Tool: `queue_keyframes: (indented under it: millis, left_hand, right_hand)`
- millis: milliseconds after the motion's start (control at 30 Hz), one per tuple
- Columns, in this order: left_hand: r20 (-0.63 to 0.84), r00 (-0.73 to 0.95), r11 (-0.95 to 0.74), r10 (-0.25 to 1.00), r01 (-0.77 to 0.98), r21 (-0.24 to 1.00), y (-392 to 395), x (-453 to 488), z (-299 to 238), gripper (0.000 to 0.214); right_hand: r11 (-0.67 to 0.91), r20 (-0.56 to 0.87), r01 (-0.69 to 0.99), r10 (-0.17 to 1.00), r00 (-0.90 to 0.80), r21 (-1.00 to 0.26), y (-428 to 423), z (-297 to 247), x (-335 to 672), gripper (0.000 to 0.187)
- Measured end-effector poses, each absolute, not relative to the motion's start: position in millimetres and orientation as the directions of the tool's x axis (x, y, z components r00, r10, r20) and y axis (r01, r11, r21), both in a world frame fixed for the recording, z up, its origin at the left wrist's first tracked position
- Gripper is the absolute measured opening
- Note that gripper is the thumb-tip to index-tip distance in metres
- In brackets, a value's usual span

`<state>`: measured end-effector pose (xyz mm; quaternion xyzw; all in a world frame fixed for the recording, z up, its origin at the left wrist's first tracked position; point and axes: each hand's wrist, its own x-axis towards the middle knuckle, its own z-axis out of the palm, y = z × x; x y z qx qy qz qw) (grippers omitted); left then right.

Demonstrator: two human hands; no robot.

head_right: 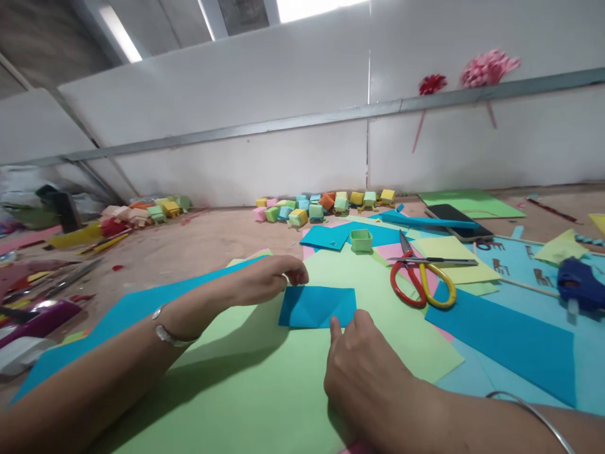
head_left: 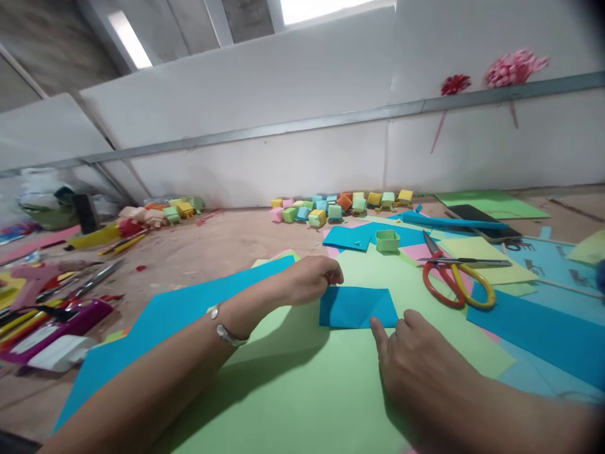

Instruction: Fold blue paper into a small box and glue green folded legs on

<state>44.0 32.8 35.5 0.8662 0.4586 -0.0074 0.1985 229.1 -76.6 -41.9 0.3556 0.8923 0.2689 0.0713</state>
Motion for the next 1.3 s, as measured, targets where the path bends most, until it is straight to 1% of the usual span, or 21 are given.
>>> queue_keyframes:
  millis: [133, 200, 233, 267, 333, 400, 467, 500, 567, 633, 700, 767, 800, 833, 900, 967, 1033, 1100, 1167, 1233, 1300]
  left_hand:
    - [-0.156, 0.556, -0.436, 0.816, 0.77, 0.465, 28.9, 49.2, 31.3, 0.028]
    - [-0.166, 0.546, -0.422, 0.821, 0.776, 0.468, 27.4, 50.2, 28.0, 0.037]
    - [-0.168, 0.54, -0.426, 0.825, 0.789, 0.442, 26.4, 50.8, 26.6, 0.044]
    - [-0.161, 0.538, -0.439, 0.828, 0.799, 0.411, 25.1, 51.6, 25.6, 0.046]
    - [-0.093, 0.556, -0.492, 0.826, 0.792, 0.361, 21.8, 53.5, 25.4, 0.032]
    - [0.062, 0.601, -0.588, 0.797, 0.747, 0.311, 17.7, 55.1, 26.9, 0.015]
    - [0.259, 0.636, -0.685, 0.727, 0.701, 0.2, 13.2, 54.8, 28.4, 0.011]
    - [0.34, 0.654, -0.721, 0.676, 0.681, 0.126, 10.7, 53.5, 28.2, 0.012]
    - [0.416, 0.706, -0.776, 0.572, 0.631, -0.004, 5.3, 48.3, 24.8, 0.02]
    - [0.403, 0.759, -0.815, 0.511, 0.577, -0.054, -1.1, 40.1, 17.4, 0.027]
    - [0.352, 0.779, -0.83, 0.518, 0.558, -0.015, -8.9, 30.4, 8.9, 0.026]
    - [0.283, 0.785, -0.828, 0.551, 0.556, 0.071, -17.3, 20.8, 2.8, 0.015]
    - [0.248, 0.786, -0.824, 0.566, 0.553, 0.126, -21.0, 16.6, 1.2, 0.006]
    - [0.195, 0.788, -0.81, 0.584, 0.554, 0.191, -24.1, 13.0, 0.1, 0.006]
    - [0.122, 0.765, -0.753, 0.632, 0.57, 0.329, -27.4, 7.8, -1.7, 0.022]
    - [0.116, 0.739, -0.704, 0.663, 0.563, 0.434, -26.5, 5.0, -5.9, 0.02]
    - [0.168, 0.729, -0.7, 0.664, 0.526, 0.483, -23.0, 3.7, -12.5, 0.012]
    - [0.226, 0.731, -0.725, 0.643, 0.488, 0.487, -19.2, 3.0, -19.5, 0.008]
    - [0.28, 0.744, -0.765, 0.607, 0.452, 0.458, -17.1, 2.3, -24.5, 0.011]
    - [0.349, 0.747, -0.811, 0.566, 0.427, 0.401, -17.7, 2.1, -27.3, 0.011]
    - [0.391, 0.733, -0.829, 0.557, 0.457, 0.323, -21.2, 2.7, -28.7, 0.012]
  right_hand:
    - [0.596, 0.057, 0.6, 0.683, -0.728, 0.533, -76.7, -41.8, 228.7, 0.049]
    - [0.591, 0.082, 0.614, 0.682, -0.727, 0.523, -77.1, -43.8, 228.1, 0.049]
    - [0.587, 0.109, 0.625, 0.677, -0.727, 0.515, -77.1, -44.5, 227.8, 0.049]
    - [0.583, 0.153, 0.638, 0.666, -0.73, 0.503, -76.8, -44.4, 227.6, 0.048]
    - [0.57, 0.307, 0.673, 0.61, -0.731, 0.472, -75.3, -39.7, 227.7, 0.038]
    - [0.557, 0.514, 0.711, 0.498, -0.699, 0.429, -73.2, -27.6, 228.7, 0.026]
    - [0.569, 0.684, 0.735, 0.369, -0.629, 0.369, -72.0, -10.6, 230.4, 0.02]
    - [0.588, 0.735, 0.737, 0.328, -0.593, 0.332, -72.0, -2.3, 231.1, 0.019]
    - [0.622, 0.781, 0.736, 0.309, -0.543, 0.265, -72.8, 9.4, 231.8, 0.021]
    - [0.673, 0.769, 0.707, 0.329, -0.549, 0.217, -73.4, 11.0, 230.9, 0.022]
    - [0.73, 0.723, 0.652, 0.336, -0.603, 0.205, -73.0, 3.6, 228.9, 0.021]
    - [0.761, 0.67, 0.613, 0.343, -0.658, 0.212, -70.8, -8.3, 227.4, 0.025]
    - [0.761, 0.646, 0.613, 0.362, -0.672, 0.212, -69.1, -14.2, 227.4, 0.028]
    - [0.757, 0.623, 0.621, 0.388, -0.679, 0.206, -66.9, -19.4, 227.9, 0.029]
    - [0.757, 0.582, 0.631, 0.439, -0.684, 0.171, -61.7, -27.2, 230.4, 0.031]
    - [0.769, 0.559, 0.627, 0.469, -0.684, 0.124, -56.9, -32.0, 233.7, 0.033]
    - [0.781, 0.548, 0.618, 0.481, -0.684, 0.086, -53.8, -35.0, 236.4, 0.032]
    - [0.78, 0.54, 0.624, 0.504, -0.674, 0.051, -52.9, -37.3, 238.1, 0.031]
    - [0.785, 0.529, 0.62, 0.529, -0.663, -0.008, -53.0, -38.8, 239.5, 0.03]
    - [0.81, 0.525, 0.577, 0.538, -0.659, -0.106, -52.4, -39.4, 241.3, 0.028]
    - [0.827, 0.51, 0.52, 0.548, -0.663, -0.213, -50.1, -38.8, 243.5, 0.025]
